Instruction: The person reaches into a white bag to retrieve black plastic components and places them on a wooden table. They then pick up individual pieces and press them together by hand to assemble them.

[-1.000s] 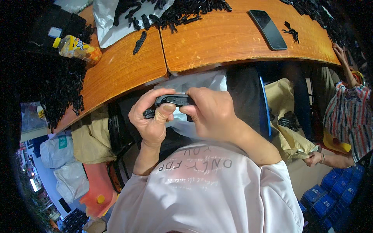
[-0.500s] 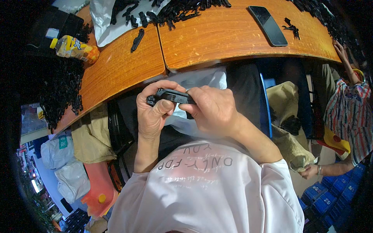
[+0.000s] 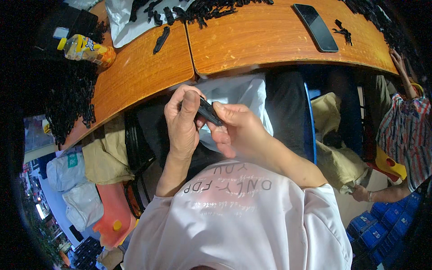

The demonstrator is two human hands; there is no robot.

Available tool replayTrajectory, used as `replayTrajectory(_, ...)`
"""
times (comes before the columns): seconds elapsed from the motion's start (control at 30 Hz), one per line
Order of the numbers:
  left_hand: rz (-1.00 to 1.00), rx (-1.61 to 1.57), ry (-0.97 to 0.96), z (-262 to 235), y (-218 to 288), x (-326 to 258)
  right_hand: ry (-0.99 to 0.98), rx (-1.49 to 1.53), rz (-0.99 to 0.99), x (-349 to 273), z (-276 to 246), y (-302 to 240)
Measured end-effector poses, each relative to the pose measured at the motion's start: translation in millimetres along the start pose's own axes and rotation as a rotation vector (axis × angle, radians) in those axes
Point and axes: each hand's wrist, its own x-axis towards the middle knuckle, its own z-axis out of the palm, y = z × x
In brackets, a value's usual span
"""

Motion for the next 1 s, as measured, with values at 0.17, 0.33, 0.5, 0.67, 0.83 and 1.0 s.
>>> replayTrajectory(0.17,-0.032,0.006,0.028,2.4,-0.4,2.4,-0.033,0.086,0.025,3.6,-2.3,-0.5)
replayTrajectory(0.33,-0.019,0.056,0.105,-8.7,-2.9,11.9,0.100,-0.584,0.015,4.9,-2.1,-14.2)
replayTrajectory(0.5,-0.060,-0.201,0.170,-31.2,21.8,26.6,0.420,-1.527,-0.853,23.0,-27.5,-64.2)
replayTrajectory(0.67,0.344,0.413,0.305,-55.5,38.7,75.3,0.637,-1.857,-1.048,73.8,-59.3,-130.4)
replayTrajectory(0.83,0.453,1.020,0.305,-40.7,69.8,120.7,0.653,-2.014,-1.122,117.2,-63.8,-150.4)
replayTrajectory(1.0,0.461,1.359,0.264,-54.0,68.0,153.7,0.638,-2.109,-1.173,121.1,-82.2,-147.7)
